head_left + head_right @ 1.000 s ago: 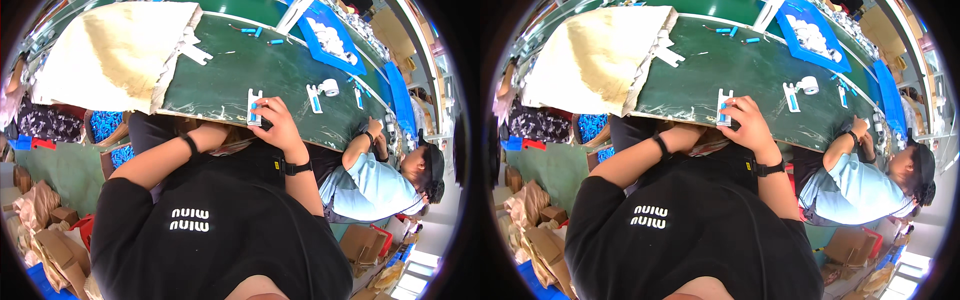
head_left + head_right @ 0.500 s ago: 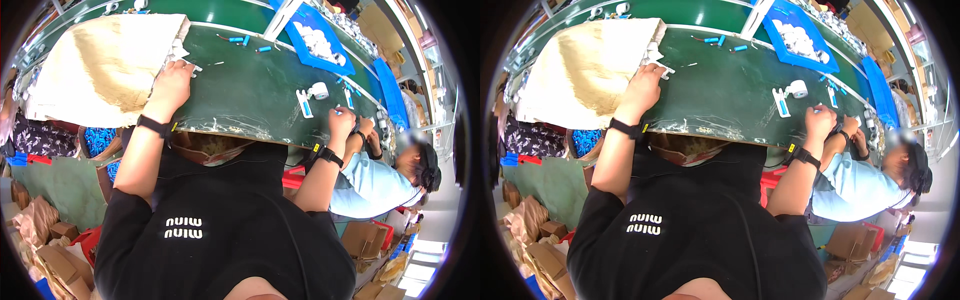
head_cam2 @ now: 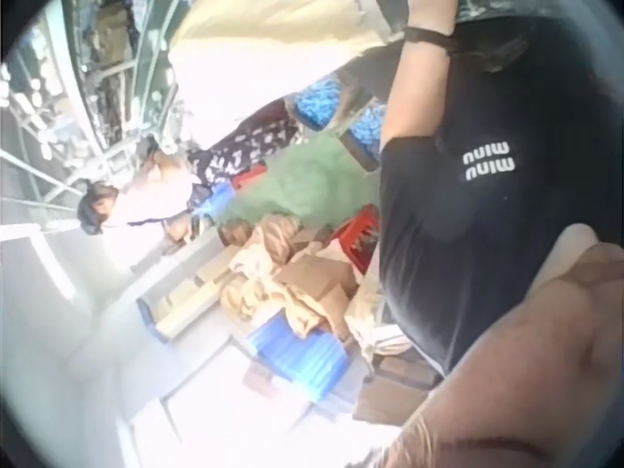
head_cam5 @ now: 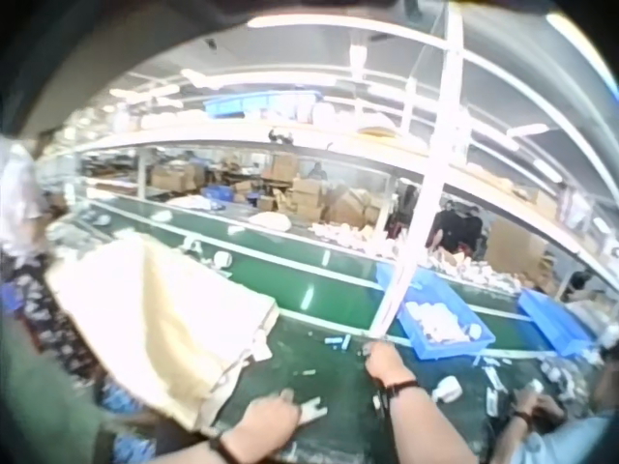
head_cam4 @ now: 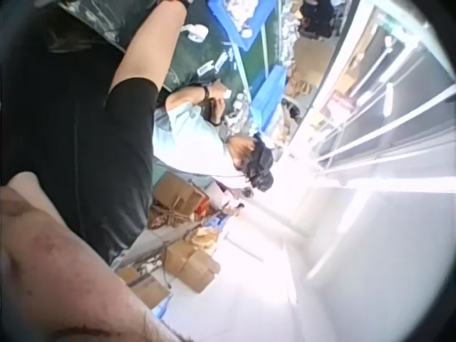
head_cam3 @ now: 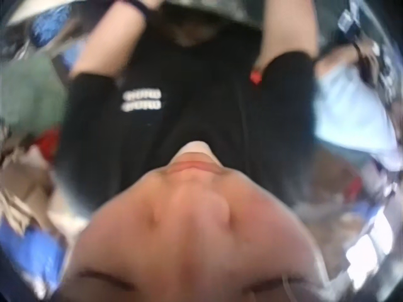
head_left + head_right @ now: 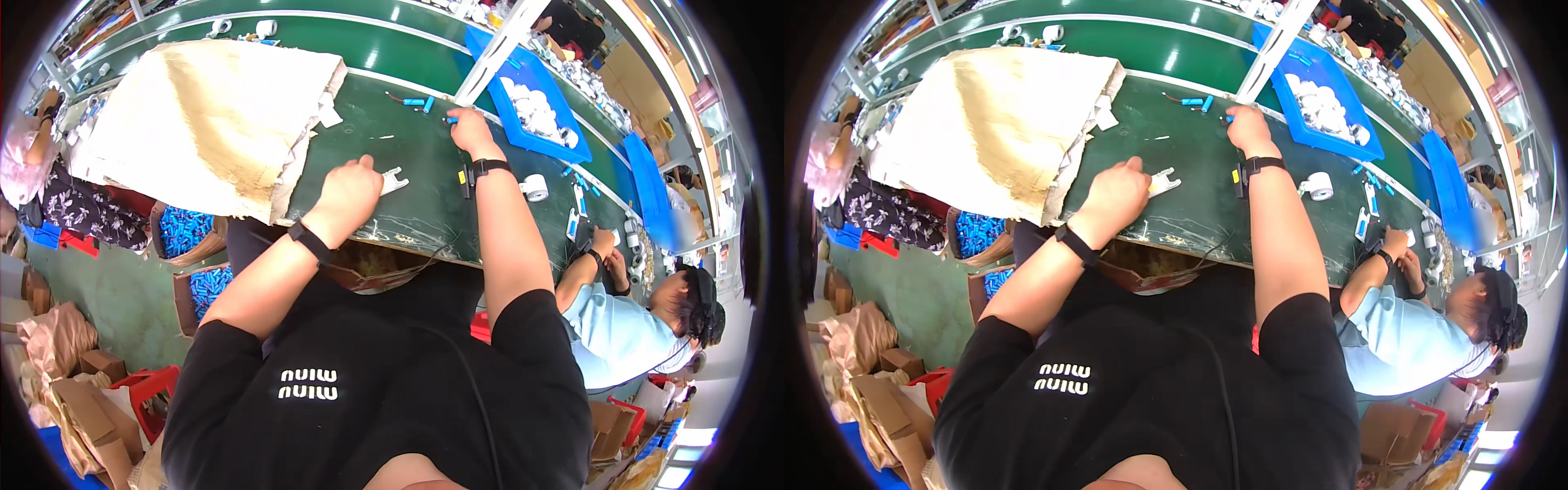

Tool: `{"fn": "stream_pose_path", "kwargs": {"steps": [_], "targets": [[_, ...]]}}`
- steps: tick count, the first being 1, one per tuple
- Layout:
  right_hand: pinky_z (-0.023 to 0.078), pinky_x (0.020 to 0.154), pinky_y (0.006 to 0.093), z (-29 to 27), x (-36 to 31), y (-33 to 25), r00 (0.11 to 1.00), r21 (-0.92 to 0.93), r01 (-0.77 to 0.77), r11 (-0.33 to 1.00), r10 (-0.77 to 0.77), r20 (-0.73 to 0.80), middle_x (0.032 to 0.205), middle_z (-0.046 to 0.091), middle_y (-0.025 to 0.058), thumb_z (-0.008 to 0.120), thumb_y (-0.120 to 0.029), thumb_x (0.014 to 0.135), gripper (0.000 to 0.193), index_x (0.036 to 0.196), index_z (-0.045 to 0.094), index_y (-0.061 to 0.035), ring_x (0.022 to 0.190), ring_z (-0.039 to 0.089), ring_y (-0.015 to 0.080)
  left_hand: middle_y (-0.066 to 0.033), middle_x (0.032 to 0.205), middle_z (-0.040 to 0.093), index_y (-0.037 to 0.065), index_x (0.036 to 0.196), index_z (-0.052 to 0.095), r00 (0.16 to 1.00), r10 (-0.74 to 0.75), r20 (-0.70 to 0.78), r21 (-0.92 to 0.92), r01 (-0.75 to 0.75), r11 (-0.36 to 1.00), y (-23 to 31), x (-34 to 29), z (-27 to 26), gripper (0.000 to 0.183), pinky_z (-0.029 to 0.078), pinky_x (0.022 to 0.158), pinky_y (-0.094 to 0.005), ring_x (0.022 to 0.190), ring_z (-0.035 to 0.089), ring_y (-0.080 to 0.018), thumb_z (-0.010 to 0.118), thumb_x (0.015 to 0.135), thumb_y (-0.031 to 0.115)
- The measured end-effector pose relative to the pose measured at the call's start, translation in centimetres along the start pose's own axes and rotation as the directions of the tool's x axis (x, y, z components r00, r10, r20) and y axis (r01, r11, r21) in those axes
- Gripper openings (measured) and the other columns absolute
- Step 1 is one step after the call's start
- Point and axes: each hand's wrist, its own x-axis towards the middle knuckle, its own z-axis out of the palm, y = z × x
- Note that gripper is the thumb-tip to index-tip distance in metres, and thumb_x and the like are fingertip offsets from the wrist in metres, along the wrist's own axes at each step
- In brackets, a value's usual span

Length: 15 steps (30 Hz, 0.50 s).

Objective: Assembling small white plastic components on a factory production line.

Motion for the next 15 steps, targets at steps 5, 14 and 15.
{"fn": "stream_pose_path", "kwargs": {"steps": [5,14,15], "targets": [[0.06,0.086,0.0453,-1.1,-0.7,-1.0,0.997,-0.167,-0.009,0.986,0.021,0.068,0.101,0.077,0.0172,0.078,-0.015,0.083,0.027,0.11,0.078,-0.0095,0.095,0.075,0.0344,-0.0152,0.096,0.064,0.003,0.079,0.071,0.989,-0.058,0.136,-0.142,0.077,0.987,0.6,-0.8,0.1,0.012,0.06,0.073,-0.0435,0.089,0.07,-0.0329,0.071,0.086,0.013],[0.05,0.055,0.0275,-4.7,-13.2,-6.0,0.895,0.423,-0.363,0.83,0.184,0.407,0.073,0.071,0.0037,0.082,-0.018,0.086,0.025,0.102,0.074,0.0,0.06,0.065,0.0112,-0.0081,0.089,0.063,0.004,0.078,0.066,0.961,0.251,-0.114,-0.271,-0.273,0.923,-0.6,-2.1,-1.1,0.002,0.058,0.074,-0.0408,0.092,0.063,-0.0282,0.066,0.077,0.002],[0.05,0.055,0.0274,-4.2,-14.5,-6.3,0.929,0.42,-0.298,0.857,0.159,0.334,0.072,0.07,0.0031,0.082,-0.018,0.087,0.023,0.099,0.074,-0.0005,0.059,0.064,0.0111,-0.0089,0.088,0.063,0.004,0.078,0.067,0.962,0.25,-0.11,-0.26,-0.271,0.927,-0.6,-2.2,-0.8,0.005,0.058,0.077,-0.0402,0.091,0.063,-0.0287,0.065,0.076,0.001]]}}
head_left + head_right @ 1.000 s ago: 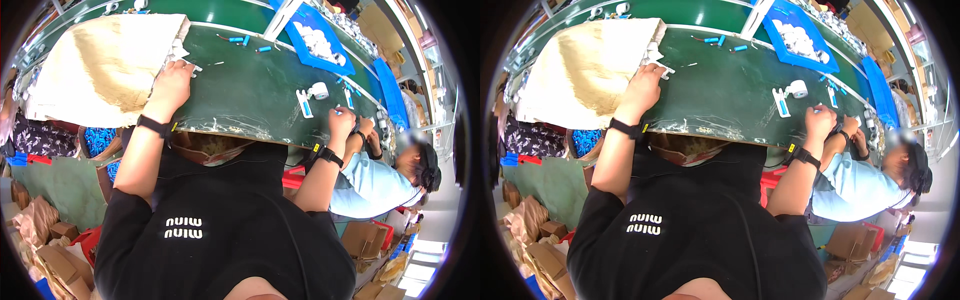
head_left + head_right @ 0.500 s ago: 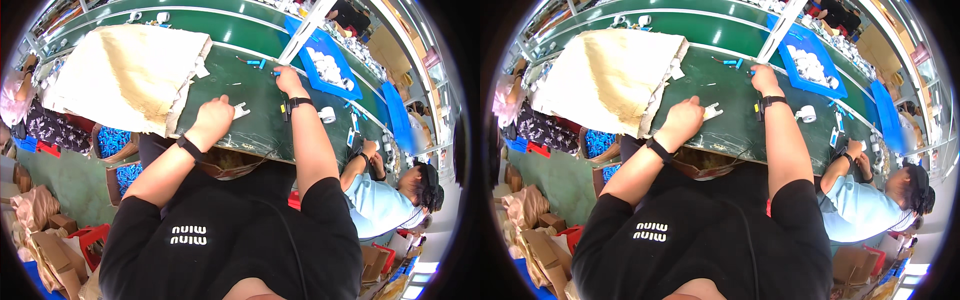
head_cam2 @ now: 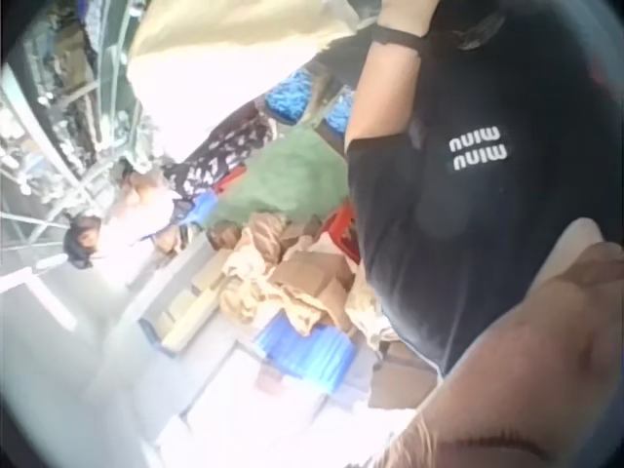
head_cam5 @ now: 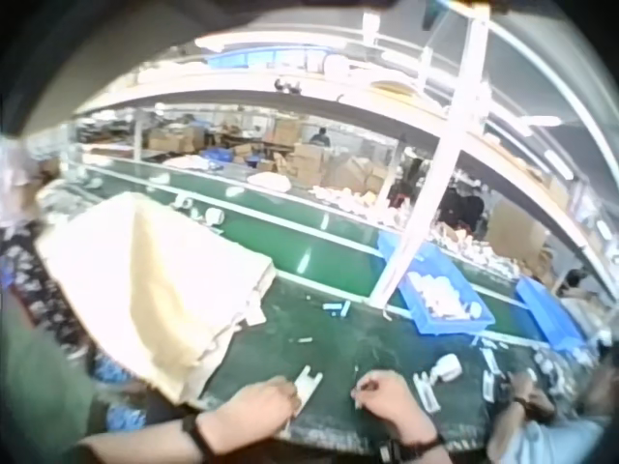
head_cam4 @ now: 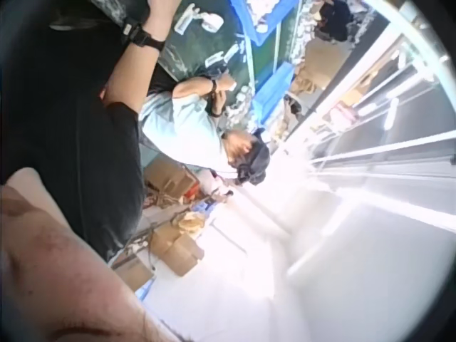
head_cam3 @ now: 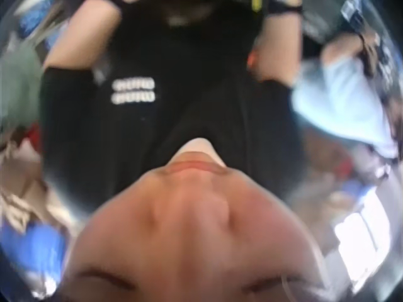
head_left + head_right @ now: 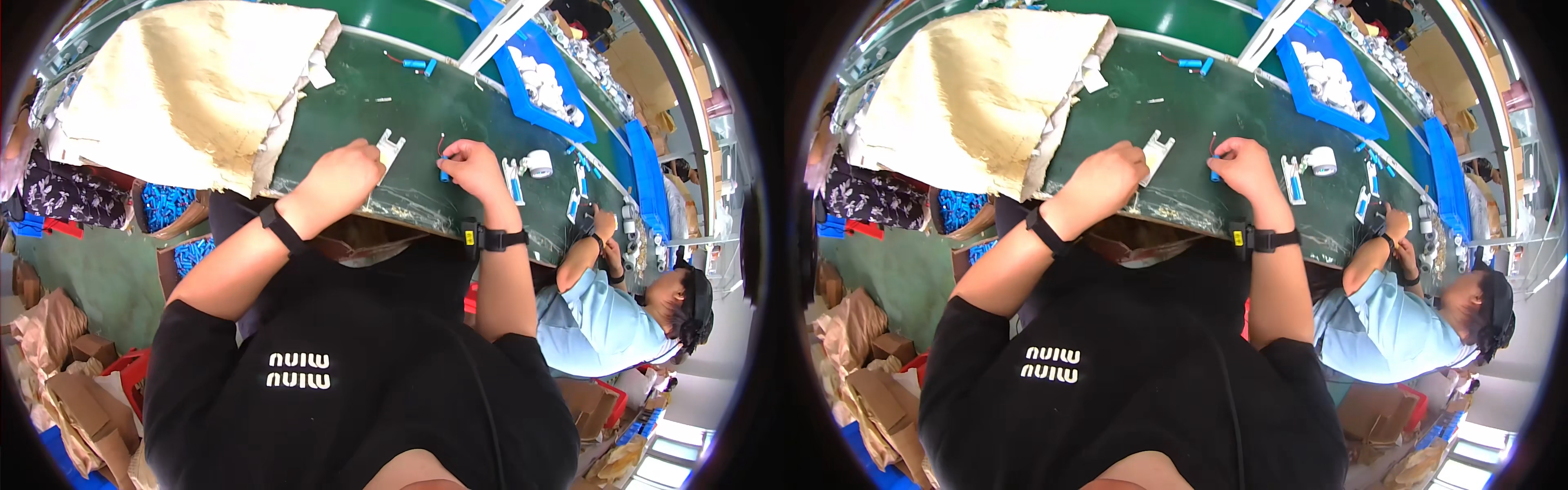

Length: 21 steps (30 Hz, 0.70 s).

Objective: Assembling small white plastic components on a factory production line.

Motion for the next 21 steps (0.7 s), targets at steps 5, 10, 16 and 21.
{"fn": "stream_pose_path", "kwargs": {"steps": [5,10,16,21], "targets": [[0.054,0.064,0.0304,1.4,-3.4,-0.8,0.992,0.04,-0.018,0.999,0.023,-0.121,0.081,0.073,0.0083,0.082,-0.015,0.082,0.025,0.103,0.077,-0.0007,0.067,0.067,0.0156,-0.0126,0.091,0.065,0.001,0.08,0.067,0.994,-0.017,0.11,0.082,0.008,0.997,-0.2,1.1,0.4,0.007,0.058,0.083,-0.0408,0.094,0.065,-0.0317,0.064,0.076,-0.003],[0.046,0.059,0.0253,1.0,-4.4,0.6,0.941,0.197,0.315,0.928,-0.279,-0.189,0.114,0.067,0.0086,0.074,0.004,0.077,0.034,0.11,0.075,-0.0026,0.064,0.055,0.0096,-0.0158,0.094,0.067,-0.001,0.082,0.068,0.98,-0.07,0.188,0.047,0.062,0.997,-0.7,2.3,0.3,0.006,0.058,0.083,-0.0445,0.095,0.068,-0.0354,0.064,0.078,-0.003],[0.043,0.065,0.0235,0.7,-6.1,-0.2,0.928,0.294,0.369,0.882,-0.333,-0.166,0.125,0.066,0.0032,0.07,0.011,0.073,0.047,0.117,0.075,-0.0048,0.074,0.05,0.0069,-0.0146,0.088,0.066,-0.001,0.077,0.067,0.977,0.129,0.171,0.15,-0.155,0.976,-0.7,3.6,-1.0,0.004,0.059,0.08,-0.0448,0.095,0.068,-0.0333,0.064,0.075,-0.003],[0.045,0.07,0.0256,1.3,-5.5,1.2,0.873,0.175,0.486,0.856,-0.464,-0.153,0.122,0.067,0.0034,0.078,0.005,0.076,0.039,0.113,0.077,-0.0063,0.08,0.052,0.0113,-0.0134,0.087,0.066,-0.002,0.077,0.066,0.981,0.057,0.185,0.127,-0.081,0.989,-1.2,3.8,-0.3,0.004,0.059,0.082,-0.0431,0.096,0.067,-0.0318,0.064,0.073,-0.002]]}}
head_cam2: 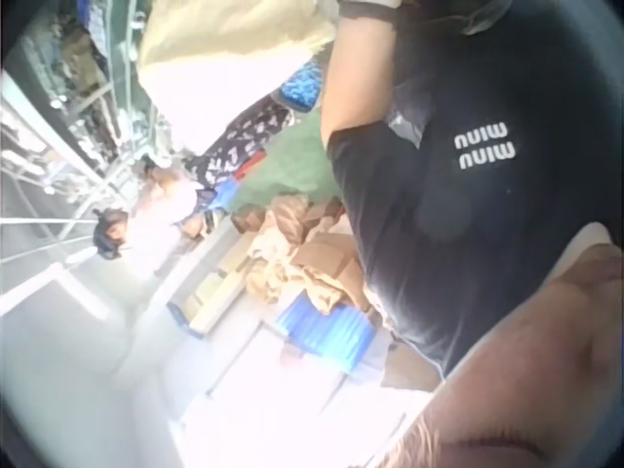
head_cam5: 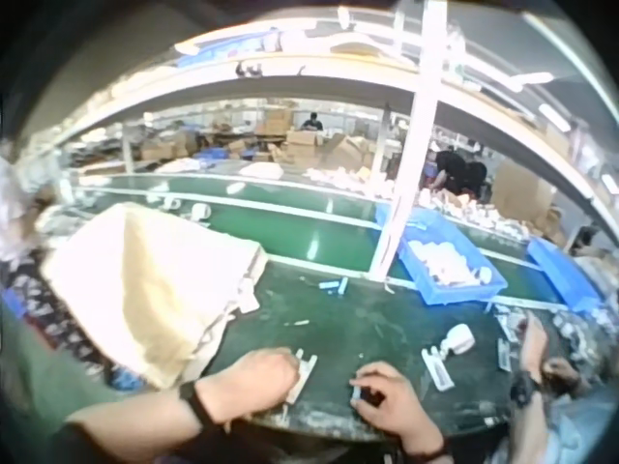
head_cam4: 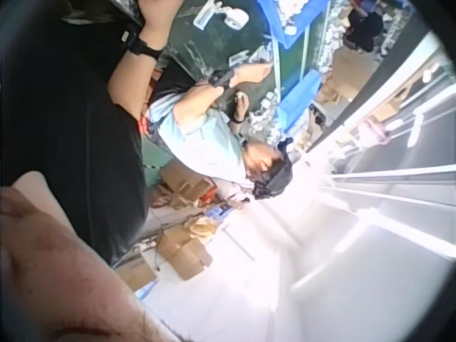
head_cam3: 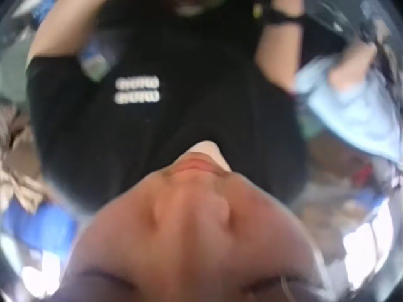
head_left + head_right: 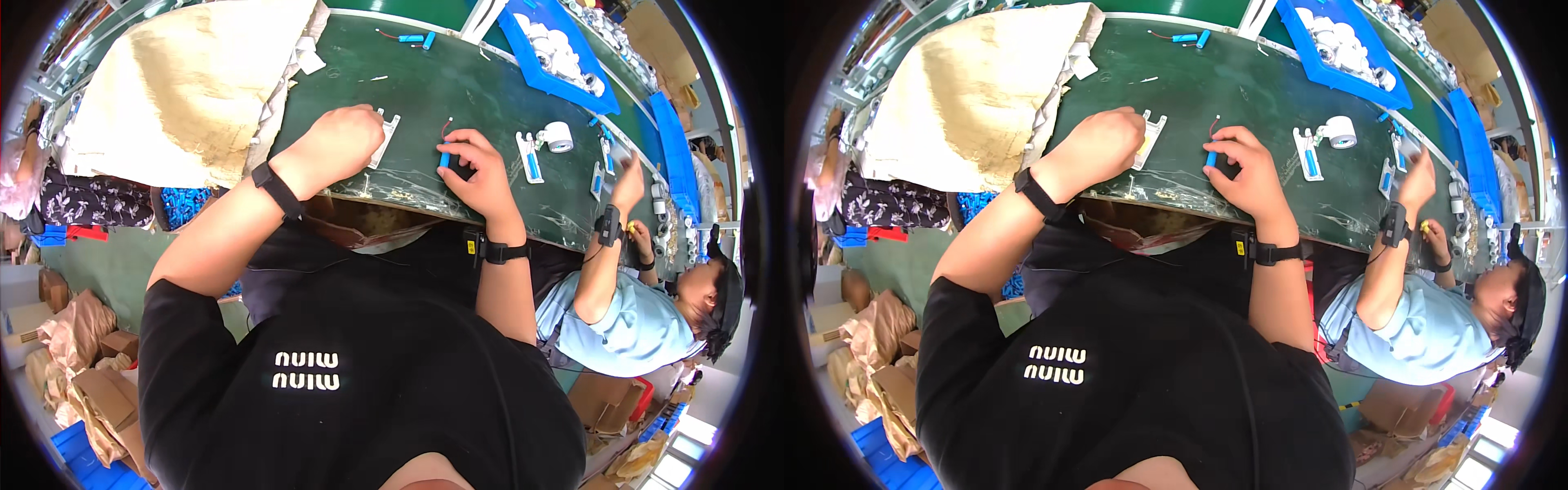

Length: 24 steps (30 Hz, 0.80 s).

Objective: Assembling small white plastic components on a factory production line.

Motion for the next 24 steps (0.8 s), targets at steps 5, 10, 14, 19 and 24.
{"fn": "stream_pose_path", "kwargs": {"steps": [5,10,14,19,24], "targets": [[0.047,0.072,0.0262,0.0,-0.1,0.0,0.998,0.009,0.018,1.0,-0.018,-0.065,0.115,0.069,0.0041,0.082,-0.001,0.077,0.032,0.108,0.077,-0.0065,0.088,0.061,0.013,-0.0127,0.091,0.065,-0.002,0.08,0.066,0.997,0.07,0.042,-0.006,-0.07,0.998,-0.1,0.5,-0.3,0.007,0.059,0.082,-0.0425,0.095,0.067,-0.0317,0.067,0.073,-0.002],[0.048,0.071,0.0269,0.2,0.1,0.7,0.994,0.004,0.083,0.997,-0.082,-0.077,0.114,0.07,0.0043,0.082,-0.002,0.078,0.03,0.107,0.077,-0.0067,0.088,0.063,0.0144,-0.0093,0.095,0.063,0.001,0.082,0.067,0.977,0.199,0.081,0.082,-0.205,0.975,-0.4,1.2,-0.4,0.01,0.059,0.082,-0.04,0.098,0.066,-0.0291,0.072,0.074,0.003],[0.048,0.071,0.0272,0.0,0.1,0.5,0.997,0.003,0.037,0.999,-0.037,-0.065,0.112,0.07,0.0044,0.082,-0.003,0.078,0.029,0.106,0.077,-0.0064,0.089,0.063,0.0147,-0.0084,0.098,0.062,0.003,0.086,0.068,0.958,0.279,0.059,0.109,-0.284,0.953,-0.7,2.0,-0.9,0.011,0.058,0.085,-0.0375,0.099,0.065,-0.0269,0.072,0.076,0.004],[0.048,0.073,0.0275,-0.3,-0.2,0.4,0.996,-0.022,0.005,1.0,-0.007,-0.085,0.112,0.072,0.0038,0.082,-0.004,0.078,0.028,0.105,0.077,-0.0063,0.09,0.064,0.015,-0.0103,0.101,0.063,0.004,0.094,0.067,0.926,0.365,0.091,-0.008,-0.366,0.93,-2.1,2.3,-0.4,0.011,0.056,0.087,-0.0383,0.1,0.064,-0.0288,0.067,0.083,0.003],[0.047,0.075,0.0277,-0.4,-0.7,1.0,0.994,0.016,0.017,1.0,-0.015,-0.106,0.115,0.074,0.005,0.08,-0.004,0.079,0.025,0.104,0.077,-0.0059,0.095,0.066,0.0151,-0.0146,0.092,0.067,0.001,0.097,0.059,0.992,0.121,0.03,-0.411,-0.098,0.906,-2.1,2.4,-0.8,0.008,0.054,0.081,-0.0415,0.091,0.067,-0.0361,0.06,0.09,0.001]]}}
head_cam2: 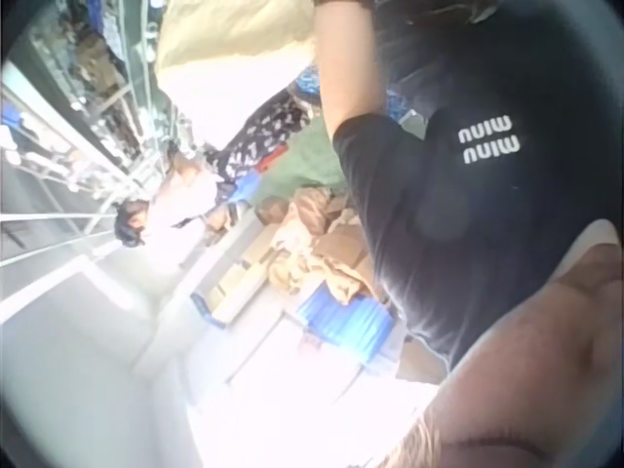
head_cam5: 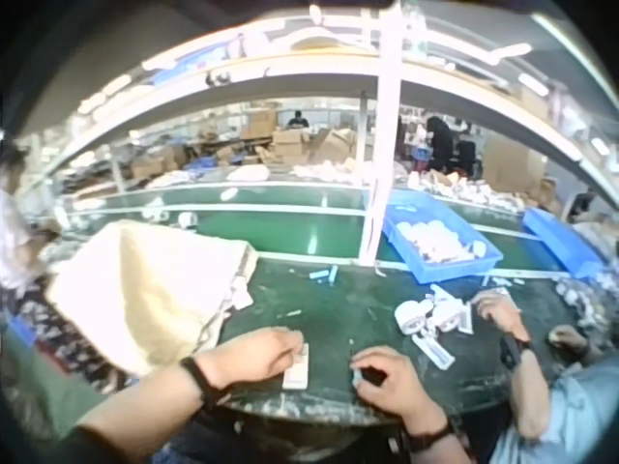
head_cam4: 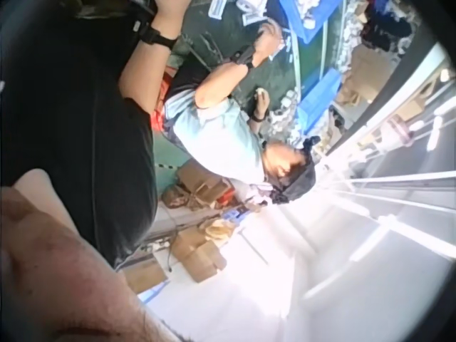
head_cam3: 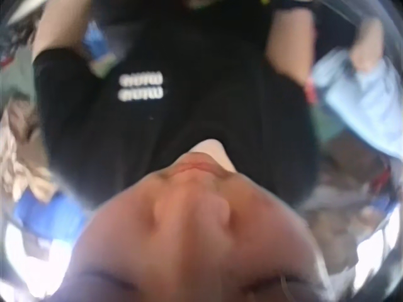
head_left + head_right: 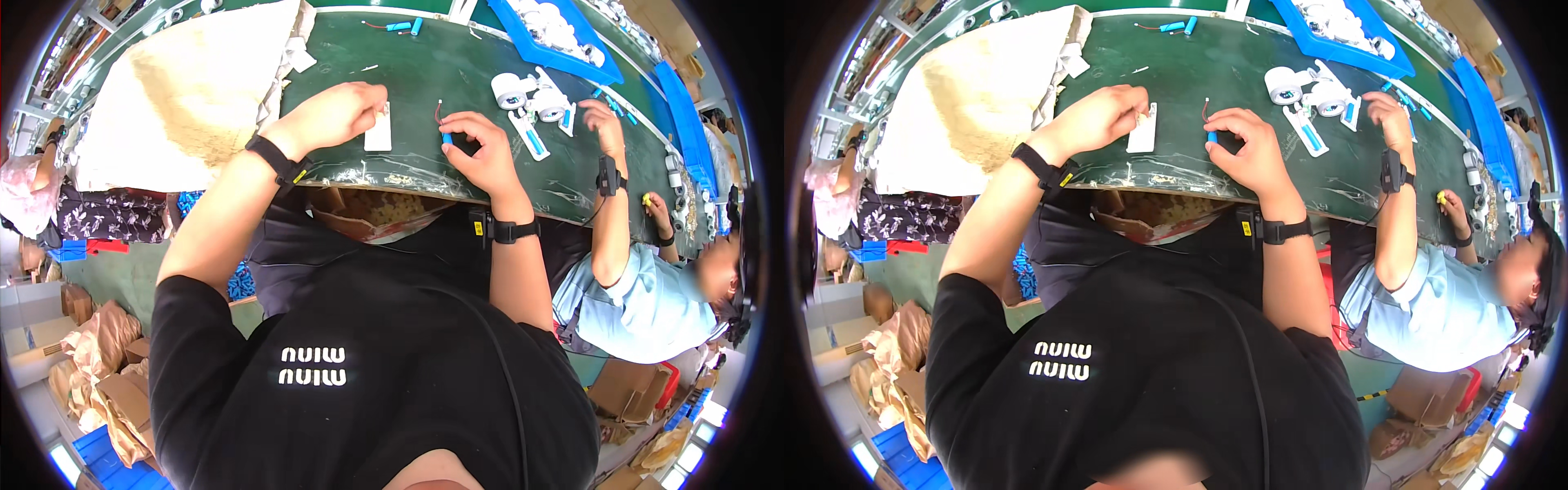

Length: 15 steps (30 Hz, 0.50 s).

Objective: Assembling small white plastic components on a factory production line.

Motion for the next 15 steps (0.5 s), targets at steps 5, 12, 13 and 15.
{"fn": "stream_pose_path", "kwargs": {"steps": [5,12,13,15], "targets": [[0.047,0.075,0.0276,0.2,0.1,-0.1,1.0,0.031,0.024,0.999,-0.024,0.008,0.114,0.074,0.0047,0.079,-0.002,0.08,0.027,0.106,0.076,-0.0063,0.096,0.066,0.0146,-0.0169,0.083,0.068,0.001,0.098,0.054,0.983,-0.168,-0.069,-0.16,0.156,0.975,0.6,-0.5,0.7,0.001,0.054,0.073,-0.0391,0.081,0.072,-0.0304,0.054,0.097,0.001],[0.047,0.084,0.0287,-0.2,0.0,0.1,0.999,0.201,0.006,0.98,-0.013,0.031,0.125,0.066,0.0078,0.073,0.005,0.084,0.036,0.12,0.073,-0.0007,0.105,0.062,0.0155,-0.005,0.075,0.067,0.004,0.093,0.057,0.912,-0.254,0.323,-0.804,0.406,0.434,9.3,-5.8,1.1,0.011,0.052,0.057,-0.0256,0.065,0.067,-0.0115,0.049,0.095,-0.004],[0.047,0.084,0.0287,-0.1,-0.3,0.0,0.999,0.199,0.0,0.98,-0.008,0.037,0.125,0.066,0.0078,0.073,0.005,0.084,0.036,0.12,0.073,-0.0007,0.105,0.062,0.0155,-0.0052,0.073,0.066,0.004,0.093,0.057,0.838,-0.193,0.51,-0.715,0.538,0.446,9.6,-6.7,1.8,0.011,0.053,0.056,-0.026,0.063,0.066,-0.0122,0.049,0.095,-0.003],[0.049,0.091,0.0314,0.0,-0.1,-0.2,0.998,0.506,0.015,0.862,-0.041,0.039,0.133,0.06,0.0125,0.07,0.007,0.087,0.037,0.124,0.072,0.0032,0.109,0.062,0.019,-0.0063,0.073,0.067,0.003,0.093,0.056,0.742,-0.258,0.619,-0.652,0.668,0.358,8.0,-8.1,4.9,0.009,0.055,0.055,-0.0269,0.064,0.067,-0.0135,0.049,0.096,0.0]]}}
